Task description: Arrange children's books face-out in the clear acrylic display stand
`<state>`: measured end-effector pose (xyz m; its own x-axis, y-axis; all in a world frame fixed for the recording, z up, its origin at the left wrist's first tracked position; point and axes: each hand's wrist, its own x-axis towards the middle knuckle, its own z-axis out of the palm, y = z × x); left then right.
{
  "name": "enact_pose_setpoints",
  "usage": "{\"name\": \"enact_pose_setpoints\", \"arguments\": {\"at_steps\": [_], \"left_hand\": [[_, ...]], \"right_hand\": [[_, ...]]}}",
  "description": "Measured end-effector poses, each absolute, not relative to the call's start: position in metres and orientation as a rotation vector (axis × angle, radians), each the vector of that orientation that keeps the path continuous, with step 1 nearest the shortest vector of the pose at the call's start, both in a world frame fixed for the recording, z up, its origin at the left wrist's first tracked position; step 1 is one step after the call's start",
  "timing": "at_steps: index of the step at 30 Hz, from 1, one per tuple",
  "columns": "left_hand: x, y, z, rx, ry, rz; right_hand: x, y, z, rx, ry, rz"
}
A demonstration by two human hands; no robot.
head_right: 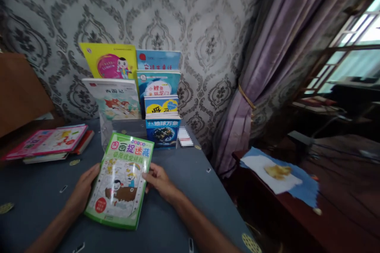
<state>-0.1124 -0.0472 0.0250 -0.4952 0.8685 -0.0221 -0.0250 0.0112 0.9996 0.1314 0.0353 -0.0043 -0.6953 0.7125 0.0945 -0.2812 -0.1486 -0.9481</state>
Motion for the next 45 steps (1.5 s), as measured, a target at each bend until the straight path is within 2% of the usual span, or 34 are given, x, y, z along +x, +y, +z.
{"name": "enact_pose_setpoints", "arguments": {"at_steps": [13,25,36,40,45], "left_hand": [[-0.105,-0.052,0.041,0.786,1.353,1.575],[-0.135,-0.061,0.057,1.173,1.291,1.447],[-0.165,-0.071,0.055,1.504,1.467,1.259],[-0.17,-0.065,0.073,1.583,1.468,1.297],[-0.179,-0.03,0.12,1.619,1.486,1.46]], "right_hand": [[0.129,0.031,-0.004,-0.453,-1.501,1.894],[0.126,0.033,0.038,-0.385,-1.796,1.663],[0.117,0.028,0.05,-0.393,-1.964,1.52],[0.114,0.038,0.068,-0.431,-2.046,1.332],[0.098,0.075,0.111,-0.46,-2.099,1.019]]}}
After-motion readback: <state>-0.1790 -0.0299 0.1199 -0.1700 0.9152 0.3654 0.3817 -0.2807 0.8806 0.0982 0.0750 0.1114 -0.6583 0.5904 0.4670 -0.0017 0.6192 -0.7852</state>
